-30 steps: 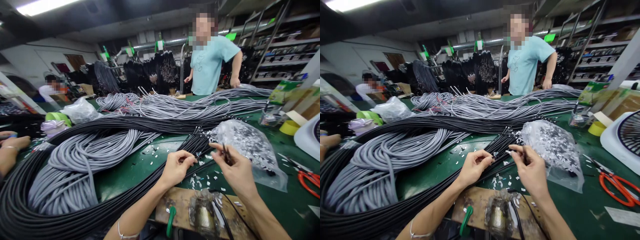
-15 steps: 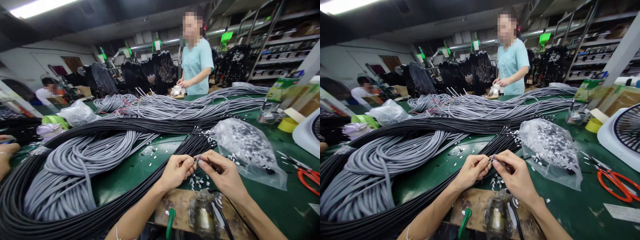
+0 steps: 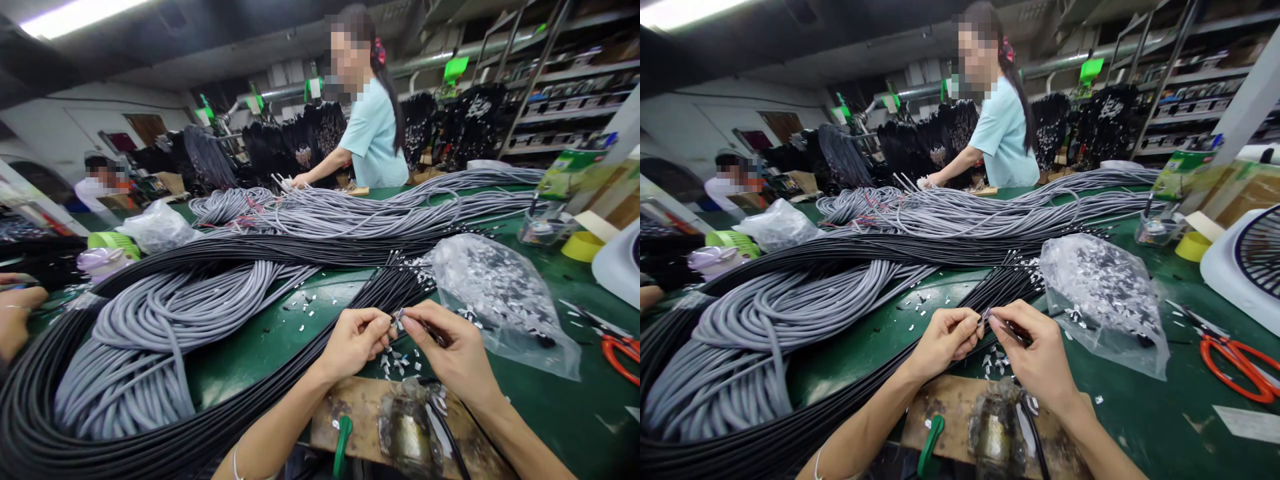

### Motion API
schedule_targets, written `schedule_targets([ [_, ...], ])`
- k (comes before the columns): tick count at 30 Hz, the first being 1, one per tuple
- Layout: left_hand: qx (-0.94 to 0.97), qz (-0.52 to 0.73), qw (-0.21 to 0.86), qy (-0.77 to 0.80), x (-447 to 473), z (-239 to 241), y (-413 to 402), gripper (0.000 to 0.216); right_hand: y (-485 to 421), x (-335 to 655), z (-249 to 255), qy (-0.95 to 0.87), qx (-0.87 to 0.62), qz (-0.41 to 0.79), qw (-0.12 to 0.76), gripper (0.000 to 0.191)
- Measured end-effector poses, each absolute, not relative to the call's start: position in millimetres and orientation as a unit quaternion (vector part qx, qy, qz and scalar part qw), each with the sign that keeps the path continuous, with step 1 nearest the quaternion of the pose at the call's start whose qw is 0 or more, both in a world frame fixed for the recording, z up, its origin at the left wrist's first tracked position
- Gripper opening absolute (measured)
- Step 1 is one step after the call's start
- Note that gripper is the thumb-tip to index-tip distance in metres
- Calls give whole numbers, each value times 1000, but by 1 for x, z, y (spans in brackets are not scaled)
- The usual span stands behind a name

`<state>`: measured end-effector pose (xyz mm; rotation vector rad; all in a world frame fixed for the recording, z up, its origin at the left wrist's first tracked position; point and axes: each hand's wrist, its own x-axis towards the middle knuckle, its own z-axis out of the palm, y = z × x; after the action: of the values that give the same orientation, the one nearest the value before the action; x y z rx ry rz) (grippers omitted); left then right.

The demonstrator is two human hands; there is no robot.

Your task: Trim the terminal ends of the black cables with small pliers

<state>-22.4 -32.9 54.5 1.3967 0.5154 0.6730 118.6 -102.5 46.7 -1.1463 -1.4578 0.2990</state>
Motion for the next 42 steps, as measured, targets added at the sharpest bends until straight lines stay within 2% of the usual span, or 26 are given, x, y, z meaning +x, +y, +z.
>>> schedule_targets([
  [5,636,315,669,222,-24,50,-31,39,-104,118,45,-620,-500,118,592,8],
  [12,689,385,583,194,-28,48,-28,29,-106,117,46,-592,-524,102,603,9],
  [25,686,399,576,196,-26,47,-29,27,-107,115,49,-583,-536,62,608,9],
  [34,730,421,490,222,-28,52,-32,19,-109,114,48,-604,-535,35,590,5],
  [38,719,404,503,258,-28,53,-34,19,-108,115,48,-604,-536,81,584,4],
  [42,668,371,584,274,-26,52,-34,28,-106,118,50,-565,-550,128,602,11],
])
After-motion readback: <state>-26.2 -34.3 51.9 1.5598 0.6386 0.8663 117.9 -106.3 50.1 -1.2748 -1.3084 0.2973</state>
